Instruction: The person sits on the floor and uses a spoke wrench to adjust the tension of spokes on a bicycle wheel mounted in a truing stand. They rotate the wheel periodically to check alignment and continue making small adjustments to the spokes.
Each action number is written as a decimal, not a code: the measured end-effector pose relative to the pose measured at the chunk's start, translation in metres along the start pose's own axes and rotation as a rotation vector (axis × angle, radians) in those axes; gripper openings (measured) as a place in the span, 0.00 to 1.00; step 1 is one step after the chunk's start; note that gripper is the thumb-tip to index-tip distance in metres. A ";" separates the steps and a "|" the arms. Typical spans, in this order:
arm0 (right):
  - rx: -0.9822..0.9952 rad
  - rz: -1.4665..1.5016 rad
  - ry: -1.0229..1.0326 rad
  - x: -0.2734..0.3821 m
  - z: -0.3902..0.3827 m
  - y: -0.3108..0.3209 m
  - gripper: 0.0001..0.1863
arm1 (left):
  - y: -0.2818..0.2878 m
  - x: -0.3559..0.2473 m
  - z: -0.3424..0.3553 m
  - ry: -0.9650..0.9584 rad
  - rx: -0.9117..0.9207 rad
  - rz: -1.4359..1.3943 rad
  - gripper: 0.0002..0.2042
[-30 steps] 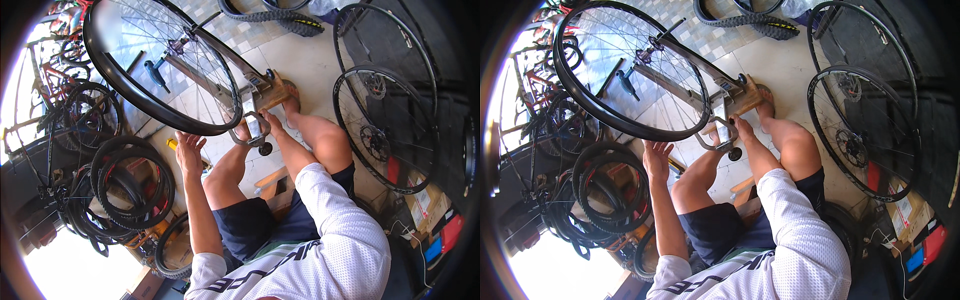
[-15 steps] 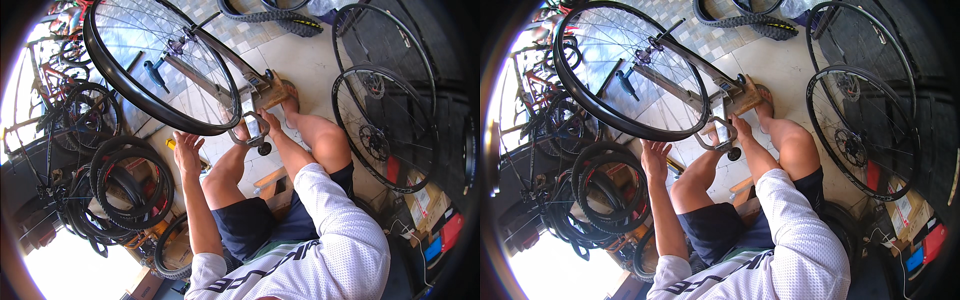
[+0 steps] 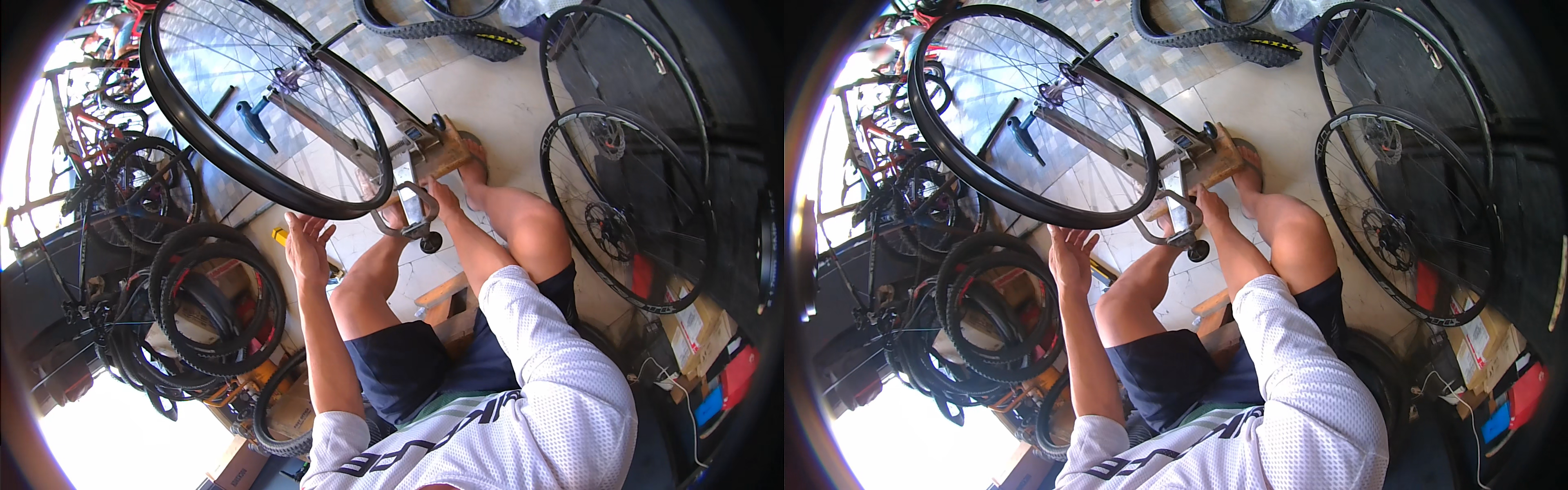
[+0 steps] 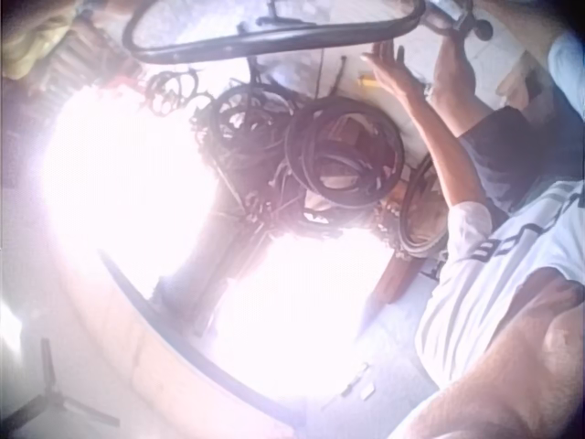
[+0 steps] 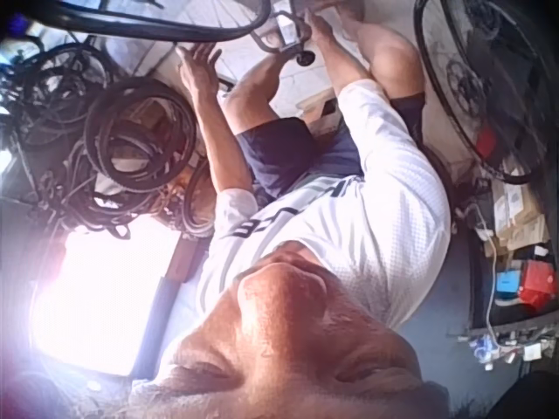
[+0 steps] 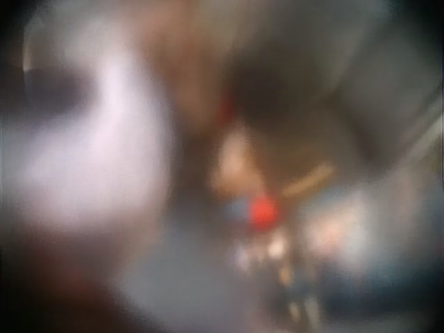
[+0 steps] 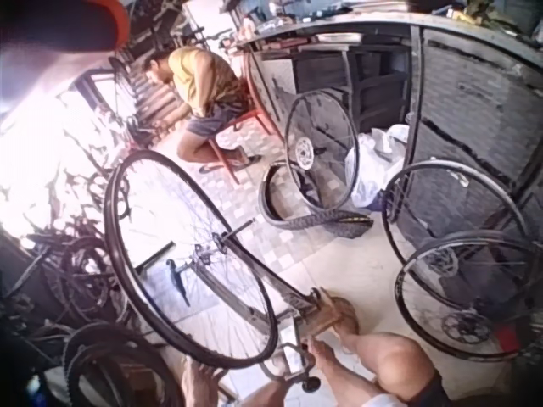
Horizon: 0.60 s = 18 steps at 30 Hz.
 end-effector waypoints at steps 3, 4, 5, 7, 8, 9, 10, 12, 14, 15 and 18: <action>-0.048 -0.002 -0.195 0.013 -0.014 0.030 0.23 | 0.011 0.006 -0.008 0.010 -0.057 0.011 0.23; -0.187 0.109 -0.176 0.006 -0.002 0.056 0.24 | -0.008 0.005 -0.003 0.013 0.000 0.034 0.23; -0.343 0.221 -0.163 -0.008 0.012 0.089 0.25 | -0.035 0.006 0.005 0.020 0.075 0.058 0.23; -0.344 0.546 -0.141 0.008 0.011 0.113 0.24 | -0.048 0.012 0.013 0.017 0.142 0.090 0.24; -0.189 0.752 -0.149 0.050 -0.004 0.118 0.21 | -0.041 0.013 0.008 0.009 0.106 0.105 0.26; -0.157 0.766 -0.078 0.096 -0.021 0.133 0.18 | -0.032 0.016 0.010 -0.009 0.109 0.117 0.26; -0.148 0.786 -0.009 0.129 -0.036 0.148 0.16 | -0.031 0.020 0.017 -0.025 0.134 0.130 0.27; -0.219 0.381 0.324 0.180 -0.046 0.184 0.13 | -0.050 0.023 0.030 -0.026 0.182 0.124 0.27; -0.103 0.447 0.458 0.215 -0.064 0.186 0.13 | -0.060 0.021 0.037 -0.033 0.217 0.121 0.28; -0.065 0.461 0.489 0.227 -0.076 0.190 0.12 | -0.065 0.017 0.040 -0.038 0.235 0.120 0.28; -0.075 0.308 0.586 0.235 -0.097 0.193 0.11 | -0.075 -0.004 0.033 -0.120 0.264 0.143 0.26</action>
Point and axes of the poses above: each hand's wrist, its own z-axis towards the middle knuckle, its own y-axis out of the back of the hand, x = y × z, the point moved 10 cm from there along z, towards the middle knuckle, and after that the axes turned 3 degrees about x, right-handed, at the moved point
